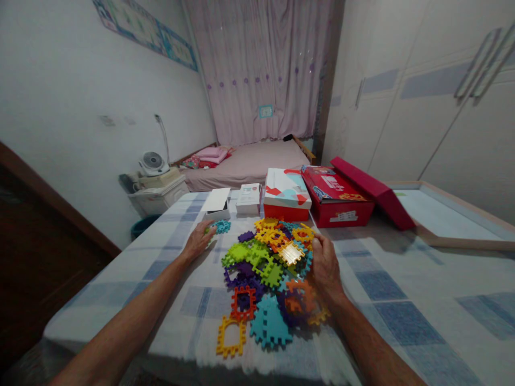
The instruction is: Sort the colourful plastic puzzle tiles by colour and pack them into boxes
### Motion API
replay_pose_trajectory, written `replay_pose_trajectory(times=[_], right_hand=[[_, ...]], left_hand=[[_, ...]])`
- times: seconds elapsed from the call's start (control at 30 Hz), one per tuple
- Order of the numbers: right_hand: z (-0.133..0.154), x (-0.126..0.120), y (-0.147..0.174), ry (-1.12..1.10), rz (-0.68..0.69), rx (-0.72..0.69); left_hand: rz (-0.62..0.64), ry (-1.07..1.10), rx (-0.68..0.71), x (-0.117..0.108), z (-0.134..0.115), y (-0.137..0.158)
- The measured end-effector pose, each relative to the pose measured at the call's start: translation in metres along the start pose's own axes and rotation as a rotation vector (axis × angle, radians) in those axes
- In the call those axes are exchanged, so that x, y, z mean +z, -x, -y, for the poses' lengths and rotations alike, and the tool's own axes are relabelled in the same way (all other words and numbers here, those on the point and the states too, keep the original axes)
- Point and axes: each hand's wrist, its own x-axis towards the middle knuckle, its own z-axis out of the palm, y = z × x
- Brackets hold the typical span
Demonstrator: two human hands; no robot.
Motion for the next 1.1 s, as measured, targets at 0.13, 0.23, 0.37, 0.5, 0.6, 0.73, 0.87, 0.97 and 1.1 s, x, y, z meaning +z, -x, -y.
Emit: replay_pose_trajectory(times=[0.13, 0.23, 0.37, 0.5, 0.6, 0.73, 0.87, 0.97, 1.1], right_hand=[[-0.005, -0.002, -0.003, -0.026, -0.021, 0.032], [-0.009, 0.000, -0.006, -0.071, -0.024, 0.025], [-0.013, 0.001, -0.010, -0.098, -0.034, 0.025], [-0.017, 0.000, -0.013, -0.065, -0.055, 0.042], [-0.019, -0.002, -0.017, -0.090, -0.062, 0.066], [-0.018, -0.014, -0.026, -0.096, -0.052, 0.145], [-0.023, -0.040, -0.032, 0.065, -0.005, 0.048], [-0.034, -0.055, -0.026, 0.239, 0.002, -0.085], [-0.044, -0.060, -0.013, 0.388, 0.012, -0.242]], left_hand=[[0.015, 0.046, 0.032, 0.010, -0.012, -0.009], [0.040, 0.090, 0.090, 0.019, -0.027, -0.007], [0.118, 0.150, 0.169, 0.031, -0.059, 0.006], [0.147, 0.222, 0.182, 0.025, -0.080, 0.027], [0.120, 0.247, 0.154, 0.001, -0.075, 0.055], [0.282, 0.161, 0.333, -0.035, -0.053, 0.111], [0.411, -0.019, 0.533, -0.044, -0.047, 0.154], [0.396, -0.098, 0.542, -0.035, -0.057, 0.160], [0.422, -0.100, 0.577, -0.019, -0.076, 0.150]])
